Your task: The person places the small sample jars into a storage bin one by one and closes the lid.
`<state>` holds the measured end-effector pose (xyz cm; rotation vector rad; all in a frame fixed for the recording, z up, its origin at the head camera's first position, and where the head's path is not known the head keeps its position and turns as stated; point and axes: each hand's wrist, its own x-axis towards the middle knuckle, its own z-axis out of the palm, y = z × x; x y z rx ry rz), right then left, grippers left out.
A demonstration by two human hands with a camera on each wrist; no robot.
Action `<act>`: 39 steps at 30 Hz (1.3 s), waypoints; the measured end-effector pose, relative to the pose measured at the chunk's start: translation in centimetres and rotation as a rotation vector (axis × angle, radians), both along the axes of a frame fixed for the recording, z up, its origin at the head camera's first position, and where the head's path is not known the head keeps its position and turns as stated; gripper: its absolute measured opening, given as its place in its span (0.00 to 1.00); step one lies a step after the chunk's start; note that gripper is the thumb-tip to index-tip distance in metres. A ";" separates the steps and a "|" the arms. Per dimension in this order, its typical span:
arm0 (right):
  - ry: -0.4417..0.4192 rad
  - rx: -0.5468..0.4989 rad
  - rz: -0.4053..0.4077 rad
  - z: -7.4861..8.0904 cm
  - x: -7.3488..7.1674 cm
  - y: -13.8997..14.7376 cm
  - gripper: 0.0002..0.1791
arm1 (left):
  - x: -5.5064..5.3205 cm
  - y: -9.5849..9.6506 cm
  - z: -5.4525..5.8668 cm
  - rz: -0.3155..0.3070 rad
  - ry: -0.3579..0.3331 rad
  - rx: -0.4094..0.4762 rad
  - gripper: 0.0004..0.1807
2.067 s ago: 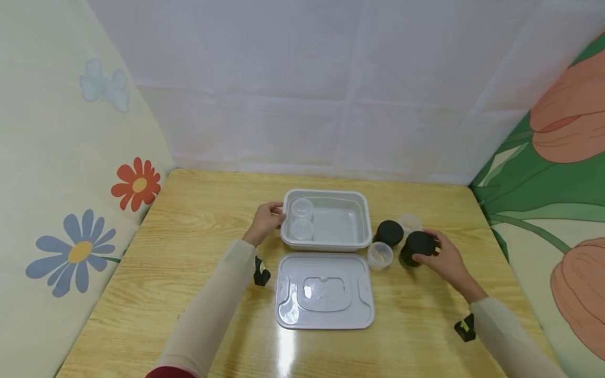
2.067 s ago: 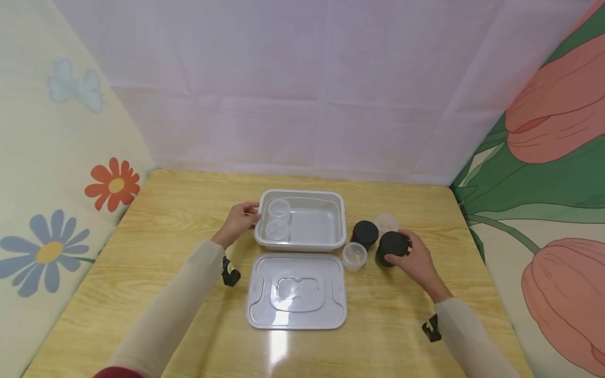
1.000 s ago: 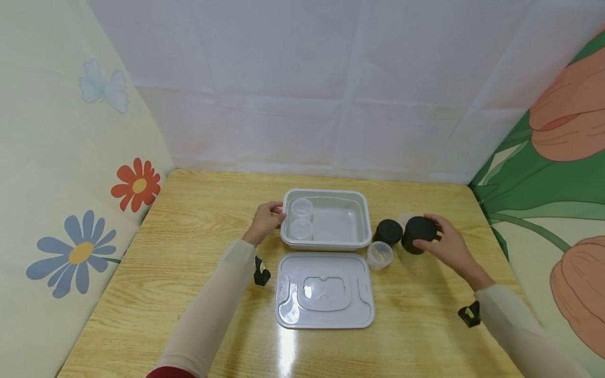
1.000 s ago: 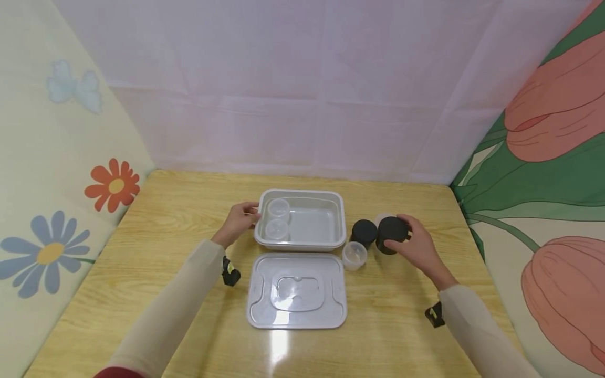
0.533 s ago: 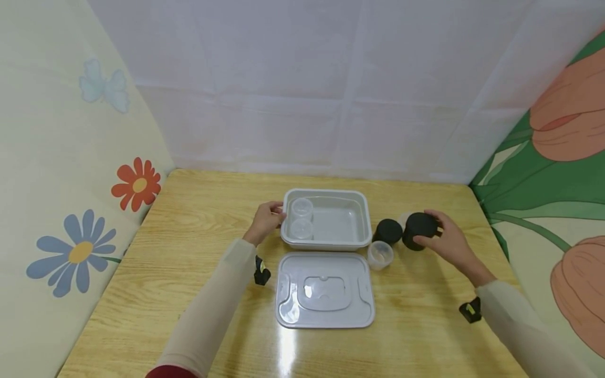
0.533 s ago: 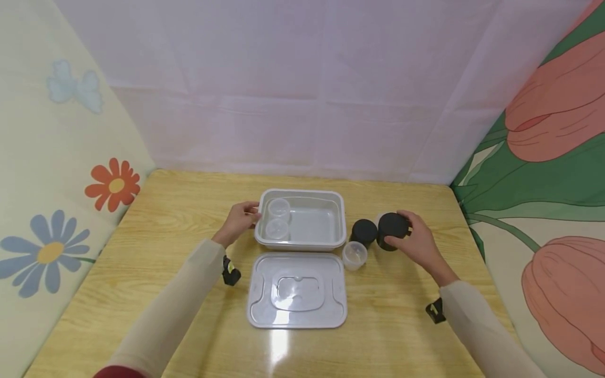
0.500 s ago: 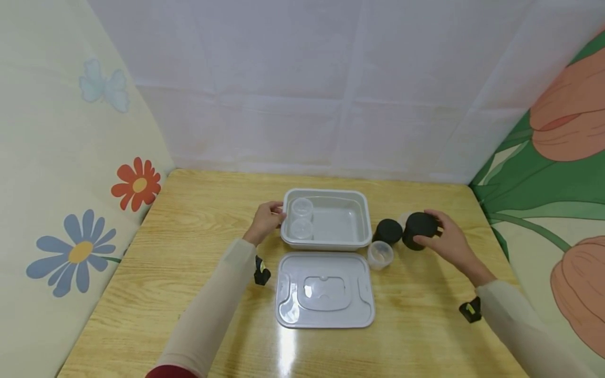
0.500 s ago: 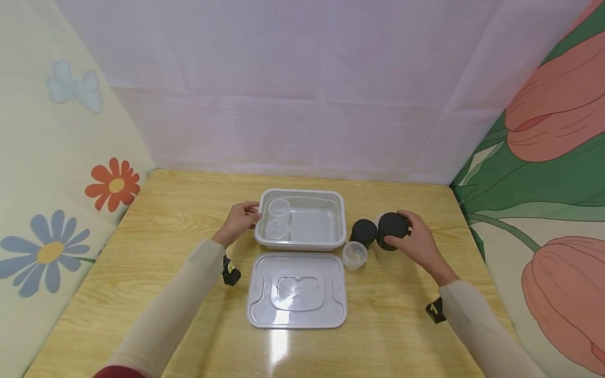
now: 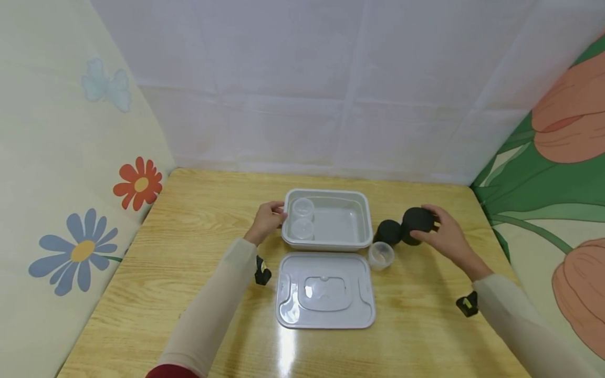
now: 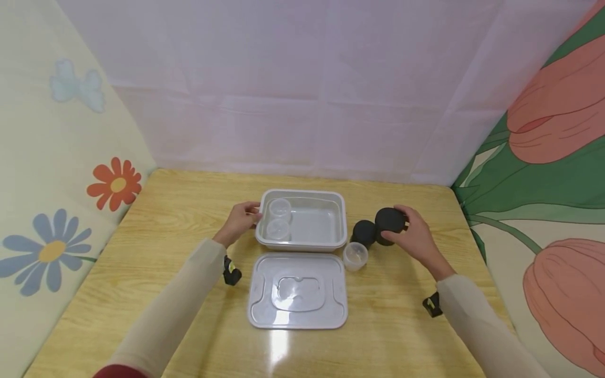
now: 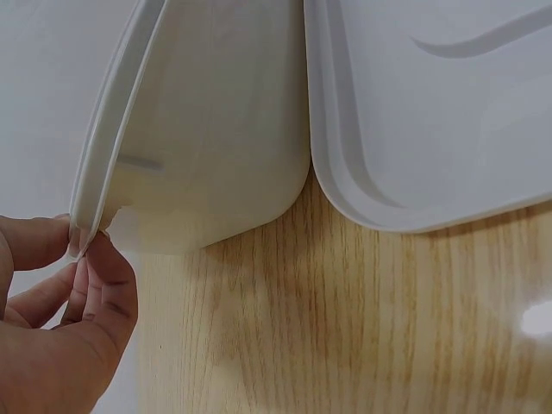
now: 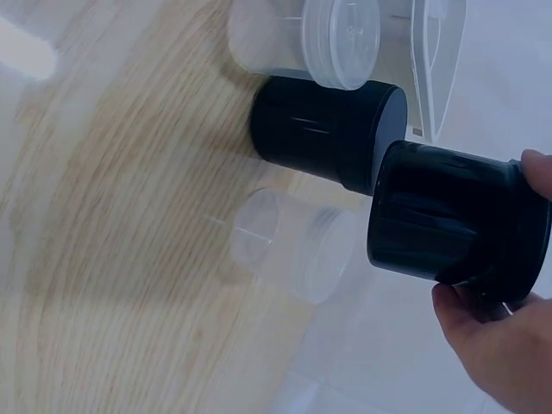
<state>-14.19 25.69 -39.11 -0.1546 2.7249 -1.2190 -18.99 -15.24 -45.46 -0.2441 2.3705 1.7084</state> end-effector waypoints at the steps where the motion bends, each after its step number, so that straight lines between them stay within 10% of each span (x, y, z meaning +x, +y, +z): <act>1: 0.001 0.000 0.002 0.0 -0.1 -0.1 0.44 | 0.0 0.0 0.0 0.001 0.000 0.000 0.23; 39: 0.029 -0.075 0.040 -0.3 -3.3 -5.1 0.43 | 0.0 0.1 -0.4 0.022 0.019 0.004 0.22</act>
